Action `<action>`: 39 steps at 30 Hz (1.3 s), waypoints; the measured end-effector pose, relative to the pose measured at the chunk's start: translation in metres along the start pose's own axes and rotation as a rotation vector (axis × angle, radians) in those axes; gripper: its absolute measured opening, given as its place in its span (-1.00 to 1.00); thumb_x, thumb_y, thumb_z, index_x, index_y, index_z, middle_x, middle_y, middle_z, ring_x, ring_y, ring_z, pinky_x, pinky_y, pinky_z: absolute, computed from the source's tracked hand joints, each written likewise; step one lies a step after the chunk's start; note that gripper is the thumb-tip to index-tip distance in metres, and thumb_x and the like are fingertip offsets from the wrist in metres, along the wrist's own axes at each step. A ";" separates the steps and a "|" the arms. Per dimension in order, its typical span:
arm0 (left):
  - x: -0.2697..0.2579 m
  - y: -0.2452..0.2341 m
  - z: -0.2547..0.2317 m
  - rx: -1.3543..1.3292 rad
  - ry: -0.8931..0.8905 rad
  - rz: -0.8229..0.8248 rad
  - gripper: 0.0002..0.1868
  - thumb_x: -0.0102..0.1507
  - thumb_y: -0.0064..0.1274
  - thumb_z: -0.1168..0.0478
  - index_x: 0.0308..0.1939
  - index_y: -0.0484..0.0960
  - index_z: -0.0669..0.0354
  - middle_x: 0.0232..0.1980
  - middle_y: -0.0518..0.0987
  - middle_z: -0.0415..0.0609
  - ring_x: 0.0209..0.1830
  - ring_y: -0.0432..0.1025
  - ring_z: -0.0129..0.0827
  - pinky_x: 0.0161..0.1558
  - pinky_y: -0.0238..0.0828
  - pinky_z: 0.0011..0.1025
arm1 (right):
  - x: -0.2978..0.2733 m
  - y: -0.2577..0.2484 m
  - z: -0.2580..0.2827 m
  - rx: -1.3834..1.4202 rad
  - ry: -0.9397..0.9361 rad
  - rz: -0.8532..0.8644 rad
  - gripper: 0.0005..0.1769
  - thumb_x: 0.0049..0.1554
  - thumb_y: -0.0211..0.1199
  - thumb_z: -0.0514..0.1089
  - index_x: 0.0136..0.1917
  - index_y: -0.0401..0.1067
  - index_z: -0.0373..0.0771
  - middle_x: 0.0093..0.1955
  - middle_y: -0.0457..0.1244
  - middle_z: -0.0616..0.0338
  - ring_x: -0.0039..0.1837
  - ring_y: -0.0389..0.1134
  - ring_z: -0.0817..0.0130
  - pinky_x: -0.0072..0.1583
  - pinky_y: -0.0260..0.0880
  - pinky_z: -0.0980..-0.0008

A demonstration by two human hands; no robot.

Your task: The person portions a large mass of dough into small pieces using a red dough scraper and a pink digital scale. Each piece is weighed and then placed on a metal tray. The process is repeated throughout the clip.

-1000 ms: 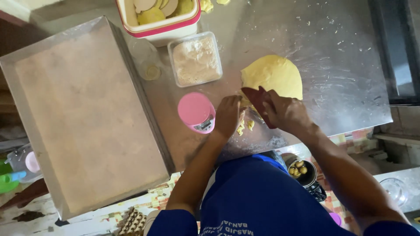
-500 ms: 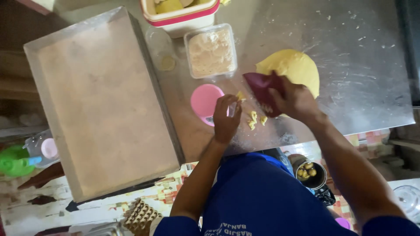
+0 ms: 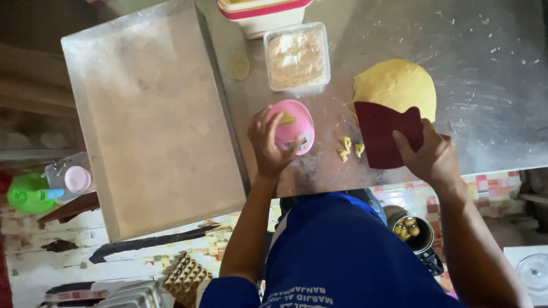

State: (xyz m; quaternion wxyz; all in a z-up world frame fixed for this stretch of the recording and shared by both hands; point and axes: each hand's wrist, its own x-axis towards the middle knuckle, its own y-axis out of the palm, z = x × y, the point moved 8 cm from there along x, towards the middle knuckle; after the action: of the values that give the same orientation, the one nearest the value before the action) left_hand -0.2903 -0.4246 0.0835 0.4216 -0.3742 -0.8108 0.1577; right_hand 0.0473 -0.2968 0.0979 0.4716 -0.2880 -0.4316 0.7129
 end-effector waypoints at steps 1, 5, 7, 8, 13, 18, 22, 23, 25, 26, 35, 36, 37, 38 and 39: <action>0.003 -0.009 -0.008 -0.002 0.002 0.006 -0.34 0.23 0.12 -0.20 0.31 0.45 0.03 0.38 0.42 0.07 0.44 0.26 0.02 0.47 0.21 0.11 | -0.003 -0.003 0.004 0.001 0.007 -0.001 -0.58 0.32 0.29 0.07 0.02 0.34 -0.37 -0.32 0.33 0.01 -0.34 0.38 0.06 -0.30 0.35 0.15; 0.004 -0.041 -0.012 -0.035 -0.065 -0.121 -0.66 0.31 0.13 0.22 0.15 0.52 0.20 0.19 0.49 0.11 0.25 0.37 0.00 0.33 0.33 -0.03 | -0.008 -0.004 0.019 0.022 0.019 0.024 -0.56 0.30 0.28 0.06 0.13 0.36 -0.39 -0.31 0.34 -0.06 -0.29 0.39 -0.07 -0.25 0.36 0.07; -0.003 -0.045 -0.005 -0.077 -0.100 -0.109 -0.69 0.29 0.10 0.29 0.11 0.52 0.21 0.17 0.50 0.10 0.23 0.37 -0.01 0.31 0.33 -0.04 | -0.012 0.000 0.019 0.015 0.059 0.040 -0.57 0.29 0.28 0.11 0.07 0.35 -0.33 -0.32 0.33 -0.07 -0.26 0.39 -0.15 -0.20 0.35 0.02; -0.005 -0.046 -0.006 -0.088 -0.072 -0.088 -0.76 0.32 0.08 0.33 0.07 0.53 0.23 0.10 0.51 0.10 0.14 0.39 -0.02 0.24 0.33 -0.07 | -0.014 0.004 0.019 0.001 0.052 0.054 -0.56 0.29 0.27 0.11 0.10 0.34 -0.32 -0.33 0.32 -0.08 -0.27 0.38 -0.17 -0.22 0.33 0.00; -0.018 -0.048 -0.010 -0.099 -0.061 -0.088 -0.89 0.35 0.12 0.33 -0.06 0.60 0.25 -0.06 0.59 0.06 -0.01 0.48 -0.07 0.09 0.37 -0.15 | -0.018 0.005 0.053 0.064 -0.065 0.132 -0.44 0.29 0.19 -0.06 0.42 0.28 -0.47 -0.27 0.36 -0.12 -0.32 0.43 -0.01 -0.37 0.43 0.13; -0.033 -0.041 -0.013 -0.170 -0.065 -0.071 -0.88 0.36 0.11 0.29 -0.20 0.63 0.32 -0.14 0.58 0.07 -0.09 0.45 -0.09 0.05 0.41 -0.16 | -0.023 0.026 0.045 -0.004 0.058 0.251 -0.66 0.29 0.15 0.00 0.14 0.28 -0.31 -0.32 0.34 -0.06 -0.33 0.39 -0.10 -0.33 0.33 0.04; -0.051 -0.017 -0.007 -0.155 -0.070 0.018 -0.88 0.35 0.12 0.28 -0.21 0.59 0.28 -0.16 0.58 0.05 -0.11 0.45 -0.08 0.08 0.32 -0.11 | -0.026 0.035 0.048 -0.004 -0.026 0.239 -0.50 0.26 0.14 -0.01 0.35 0.30 -0.34 -0.27 0.37 -0.10 -0.31 0.43 -0.11 -0.34 0.40 0.04; -0.056 -0.014 -0.007 -0.122 -0.028 -0.016 -0.88 0.30 0.20 0.26 -0.26 0.61 0.23 -0.19 0.59 0.03 -0.15 0.48 -0.08 0.02 0.37 -0.14 | -0.027 0.035 0.047 -0.051 -0.063 0.173 -0.60 0.22 0.23 0.03 0.20 0.37 -0.28 -0.34 0.37 -0.08 -0.27 0.46 -0.10 -0.27 0.44 0.02; -0.064 -0.002 -0.007 -0.093 0.015 -0.047 -0.87 0.25 0.28 0.25 -0.30 0.63 0.18 -0.21 0.60 0.01 -0.19 0.50 -0.07 -0.04 0.41 -0.18 | -0.028 0.035 0.047 -0.100 -0.096 0.105 -0.66 0.19 0.32 0.07 0.05 0.44 -0.22 -0.40 0.36 -0.06 -0.24 0.48 -0.09 -0.19 0.48 0.00; -0.069 0.009 -0.011 -0.086 0.051 -0.005 -0.90 0.24 0.26 0.24 -0.29 0.65 0.14 -0.21 0.60 -0.01 -0.18 0.51 -0.08 -0.04 0.42 -0.17 | -0.029 0.035 0.049 -0.135 -0.101 0.109 -0.63 0.20 0.31 0.08 0.07 0.43 -0.23 -0.40 0.36 -0.09 -0.23 0.48 -0.12 -0.17 0.48 -0.04; -0.097 0.106 -0.045 -0.006 0.242 0.235 -0.72 0.29 0.15 0.02 -0.06 0.66 0.10 -0.10 0.61 -0.01 0.04 0.51 -0.10 0.13 0.37 -0.16 | -0.034 0.052 0.042 -0.199 -0.106 0.113 -0.54 0.17 0.27 0.13 0.17 0.43 -0.23 -0.40 0.35 -0.14 -0.20 0.48 -0.20 -0.14 0.46 -0.13; -0.103 0.121 -0.042 0.056 0.206 0.285 -0.69 0.27 0.14 -0.03 0.00 0.65 0.00 -0.06 0.59 -0.09 0.09 0.46 -0.13 0.10 0.34 -0.18 | -0.035 0.055 0.039 -0.210 -0.109 0.110 -0.54 0.17 0.27 0.14 0.16 0.44 -0.23 -0.40 0.36 -0.12 -0.21 0.48 -0.18 -0.13 0.47 -0.12; -0.104 0.124 -0.042 0.054 0.208 0.287 -0.69 0.27 0.14 -0.03 0.00 0.65 0.00 -0.06 0.59 -0.09 0.09 0.46 -0.13 0.10 0.34 -0.18 | -0.035 0.058 0.038 -0.210 -0.105 0.110 -0.54 0.17 0.27 0.14 0.16 0.44 -0.23 -0.40 0.36 -0.12 -0.21 0.48 -0.18 -0.13 0.47 -0.12; -0.105 0.128 -0.043 0.060 0.215 0.301 -0.66 0.30 0.08 -0.07 0.02 0.64 0.01 -0.03 0.58 -0.08 0.14 0.44 -0.11 0.15 0.30 -0.16 | -0.035 0.061 0.037 -0.242 -0.118 0.097 -0.53 0.17 0.25 0.16 0.16 0.44 -0.23 -0.41 0.35 -0.10 -0.21 0.48 -0.16 -0.13 0.48 -0.10; -0.107 0.132 -0.045 0.067 0.222 0.315 -0.63 0.33 0.03 -0.11 0.04 0.63 0.01 0.01 0.57 -0.06 0.18 0.41 -0.10 0.19 0.26 -0.15 | -0.035 0.063 0.036 -0.274 -0.132 0.084 -0.51 0.17 0.24 0.18 0.17 0.44 -0.22 -0.42 0.35 -0.08 -0.22 0.49 -0.14 -0.13 0.49 -0.08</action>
State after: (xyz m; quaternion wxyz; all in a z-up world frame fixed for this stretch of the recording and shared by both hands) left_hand -0.1528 -0.4173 -0.0257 0.4909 -0.4973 -0.6849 0.2065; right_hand 0.0042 -0.3530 0.0585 0.3684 -0.3200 -0.5423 0.6839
